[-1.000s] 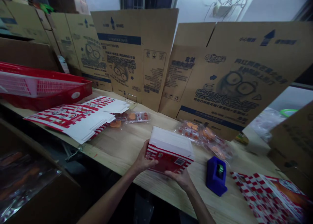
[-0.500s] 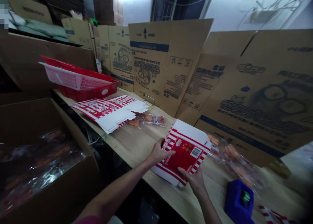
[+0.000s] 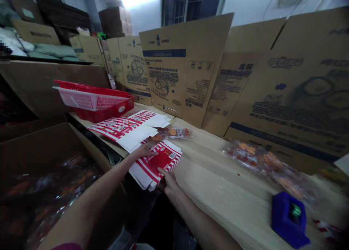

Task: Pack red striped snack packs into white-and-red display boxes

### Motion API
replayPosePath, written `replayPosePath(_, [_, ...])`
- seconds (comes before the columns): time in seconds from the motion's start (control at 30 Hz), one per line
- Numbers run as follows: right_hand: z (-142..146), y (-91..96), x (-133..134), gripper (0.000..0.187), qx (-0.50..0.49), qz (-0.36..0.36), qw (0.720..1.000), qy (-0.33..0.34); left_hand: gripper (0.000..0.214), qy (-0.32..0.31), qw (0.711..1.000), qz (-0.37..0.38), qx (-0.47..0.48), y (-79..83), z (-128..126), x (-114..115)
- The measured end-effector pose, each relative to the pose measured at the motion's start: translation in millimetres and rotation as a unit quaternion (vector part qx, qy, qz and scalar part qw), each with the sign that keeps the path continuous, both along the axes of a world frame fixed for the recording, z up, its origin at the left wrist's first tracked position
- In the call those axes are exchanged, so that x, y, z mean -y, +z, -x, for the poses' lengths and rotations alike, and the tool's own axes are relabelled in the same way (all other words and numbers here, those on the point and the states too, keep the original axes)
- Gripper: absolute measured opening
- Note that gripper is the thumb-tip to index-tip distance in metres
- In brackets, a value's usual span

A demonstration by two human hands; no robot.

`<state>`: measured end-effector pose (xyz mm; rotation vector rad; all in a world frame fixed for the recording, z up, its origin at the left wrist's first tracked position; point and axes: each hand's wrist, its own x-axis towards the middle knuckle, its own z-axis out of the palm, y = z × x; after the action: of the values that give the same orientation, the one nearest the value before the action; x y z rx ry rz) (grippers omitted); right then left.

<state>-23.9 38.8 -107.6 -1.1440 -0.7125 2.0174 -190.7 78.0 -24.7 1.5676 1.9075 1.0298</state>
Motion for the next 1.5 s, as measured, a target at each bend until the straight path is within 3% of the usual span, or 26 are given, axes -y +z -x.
replayPosePath(0.1, [20, 6.0, -11, 0.038, 0.016, 0.003, 1.000, 0.013, 0.068, -0.014, 0.992, 0.068, -0.105, -3.1, -6, -6])
replayPosePath(0.17, [14, 9.4, -21, 0.035, 0.032, 0.005, 0.998, 0.054, 0.089, -0.006, 0.982, 0.090, -0.163, -10.7, -20, -7])
replayPosePath(0.3, [-36, 12.7, -38, 0.039, 0.092, 0.003, 0.975, 0.204, 0.116, 0.008, 0.967, 0.120, -0.224, -21.0, -45, -3])
replayPosePath(0.4, [-73, 15.1, -44, 0.043, 0.125, -0.044, 0.959, 0.250, 0.118, 0.017, 0.957, 0.131, -0.257, -21.8, -57, -2])
replayPosePath(0.5, [-86, 14.5, -40, 0.037, 0.098, -0.073, 0.965, 0.232, 0.114, 0.018, 0.940, 0.133, -0.314, -23.7, -70, 0])
replayPosePath(0.67, [-76, 3.9, -12, 0.039, 0.053, -0.091, 0.968, 0.229, 0.124, 0.012, 0.923, 0.164, -0.347, -26.6, -85, 2])
replayPosePath(0.83, [-91, -3.8, 9, 0.047, 0.045, -0.100, 0.970, 0.218, 0.119, 0.000, 0.920, 0.188, -0.345, -20.0, -80, 5])
replayPosePath(1.03, [-125, -10.5, 17, 0.046, 0.033, -0.100, 0.980, 0.168, 0.117, 0.001, 0.915, 0.195, -0.352, -14.0, -73, 9])
replayPosePath(1.23, [-136, -16.6, 24, 0.046, 0.023, -0.094, 0.986, 0.135, 0.121, -0.018, 0.917, 0.192, -0.350, 0.7, -62, 7])
replayPosePath(1.43, [-117, -7.8, 17, 0.049, 0.002, -0.093, 0.990, 0.106, 0.122, 0.019, 0.914, 0.147, -0.378, -20.7, -81, 27])
replayPosePath(1.5, [-105, -2.5, 11, 0.048, 0.014, -0.132, 0.988, 0.075, 0.125, 0.029, 0.910, 0.153, -0.384, -27.5, -86, 32])
